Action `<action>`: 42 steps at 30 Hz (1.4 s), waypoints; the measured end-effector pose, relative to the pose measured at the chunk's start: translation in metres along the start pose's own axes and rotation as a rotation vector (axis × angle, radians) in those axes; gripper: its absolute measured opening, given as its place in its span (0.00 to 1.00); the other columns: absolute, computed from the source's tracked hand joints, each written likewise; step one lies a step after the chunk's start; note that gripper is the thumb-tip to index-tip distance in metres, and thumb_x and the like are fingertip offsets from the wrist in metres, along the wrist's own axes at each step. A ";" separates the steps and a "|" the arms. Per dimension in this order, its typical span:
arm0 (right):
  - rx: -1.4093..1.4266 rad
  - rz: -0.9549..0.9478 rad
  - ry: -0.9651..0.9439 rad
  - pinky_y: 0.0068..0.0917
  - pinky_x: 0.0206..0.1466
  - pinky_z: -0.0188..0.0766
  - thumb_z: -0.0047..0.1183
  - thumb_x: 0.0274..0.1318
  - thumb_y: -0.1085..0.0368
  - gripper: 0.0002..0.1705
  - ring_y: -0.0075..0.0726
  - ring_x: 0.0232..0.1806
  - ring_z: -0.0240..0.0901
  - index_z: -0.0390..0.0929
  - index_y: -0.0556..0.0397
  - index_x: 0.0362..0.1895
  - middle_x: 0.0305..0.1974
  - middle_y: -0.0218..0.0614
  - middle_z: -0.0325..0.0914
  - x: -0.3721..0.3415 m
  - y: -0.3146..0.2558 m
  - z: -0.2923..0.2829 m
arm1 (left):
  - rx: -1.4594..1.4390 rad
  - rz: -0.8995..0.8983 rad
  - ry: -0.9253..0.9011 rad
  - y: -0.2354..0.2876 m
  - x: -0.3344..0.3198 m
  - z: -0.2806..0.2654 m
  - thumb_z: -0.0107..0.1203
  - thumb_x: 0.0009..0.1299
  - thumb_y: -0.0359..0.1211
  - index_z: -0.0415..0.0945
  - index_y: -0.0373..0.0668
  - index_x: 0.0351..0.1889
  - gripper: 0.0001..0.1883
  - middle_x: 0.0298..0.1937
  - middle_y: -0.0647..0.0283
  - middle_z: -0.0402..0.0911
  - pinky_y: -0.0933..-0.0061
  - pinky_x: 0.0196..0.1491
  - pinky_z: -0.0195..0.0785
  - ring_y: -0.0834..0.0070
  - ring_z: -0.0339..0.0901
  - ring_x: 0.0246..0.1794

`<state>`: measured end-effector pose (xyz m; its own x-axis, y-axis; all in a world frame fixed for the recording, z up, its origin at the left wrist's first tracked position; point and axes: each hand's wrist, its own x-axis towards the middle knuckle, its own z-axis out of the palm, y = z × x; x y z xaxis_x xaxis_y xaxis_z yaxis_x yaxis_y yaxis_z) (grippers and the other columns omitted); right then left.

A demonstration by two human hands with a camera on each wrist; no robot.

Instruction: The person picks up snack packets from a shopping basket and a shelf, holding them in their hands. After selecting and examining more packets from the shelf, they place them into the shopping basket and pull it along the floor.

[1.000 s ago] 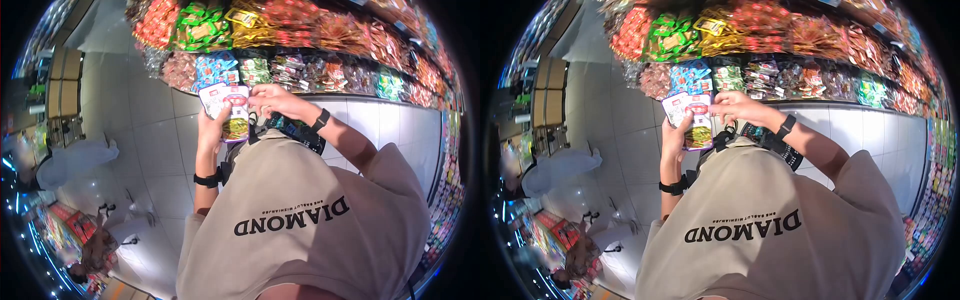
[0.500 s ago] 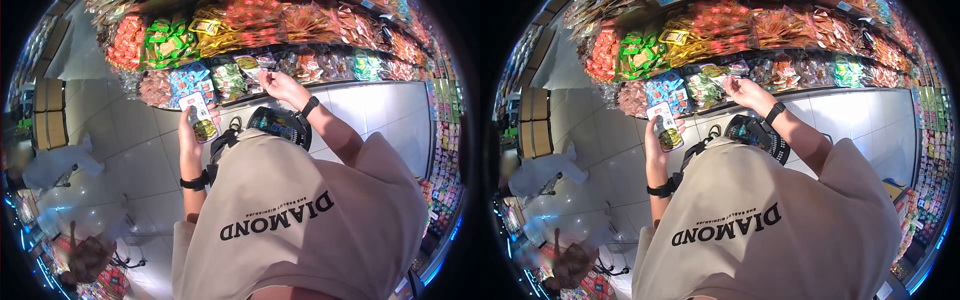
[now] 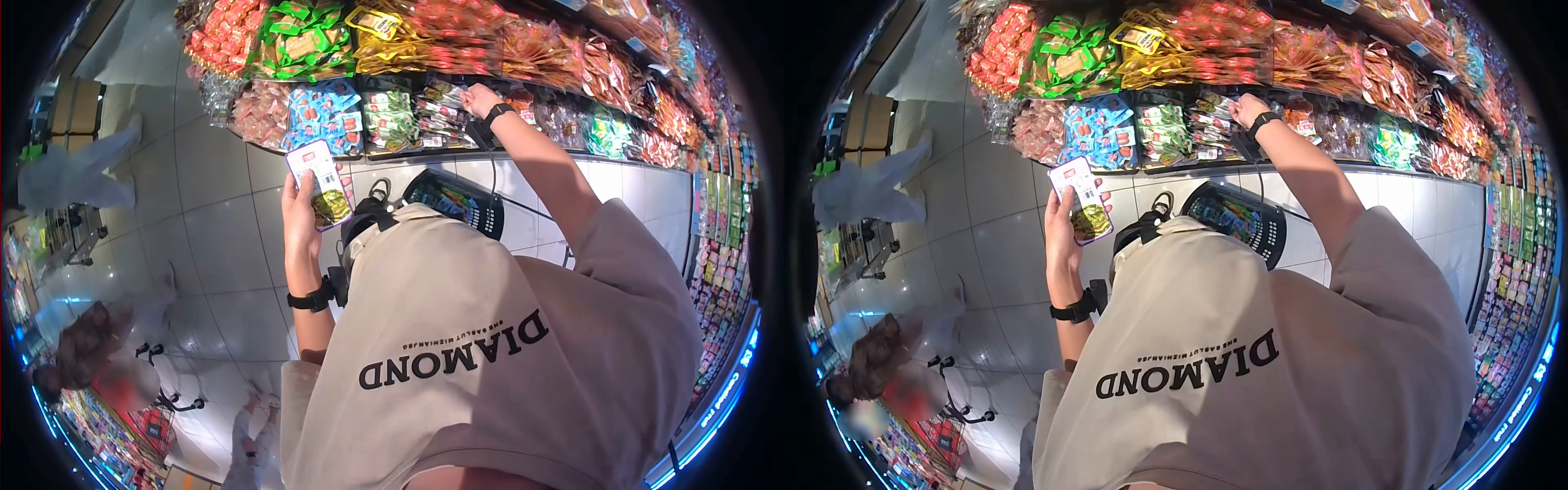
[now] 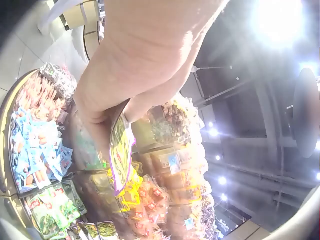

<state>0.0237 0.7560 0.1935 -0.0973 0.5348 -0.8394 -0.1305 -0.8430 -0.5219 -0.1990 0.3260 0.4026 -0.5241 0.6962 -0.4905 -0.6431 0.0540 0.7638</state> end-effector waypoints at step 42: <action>-0.508 0.169 -0.790 0.22 0.36 0.71 0.39 0.70 0.36 0.36 0.28 0.38 0.78 0.69 0.55 0.62 0.45 0.38 0.79 -0.306 0.061 0.053 | 1.119 1.059 -0.294 0.015 0.008 0.064 0.58 0.59 0.19 0.86 0.47 0.47 0.19 0.47 0.62 0.85 0.55 0.67 0.63 0.61 0.80 0.54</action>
<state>-0.0066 0.5443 0.4267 -0.7382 0.1324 -0.6614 0.3720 -0.7380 -0.5630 -0.1773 0.3783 0.4367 -0.2430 0.8626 0.4437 0.7279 -0.1402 0.6712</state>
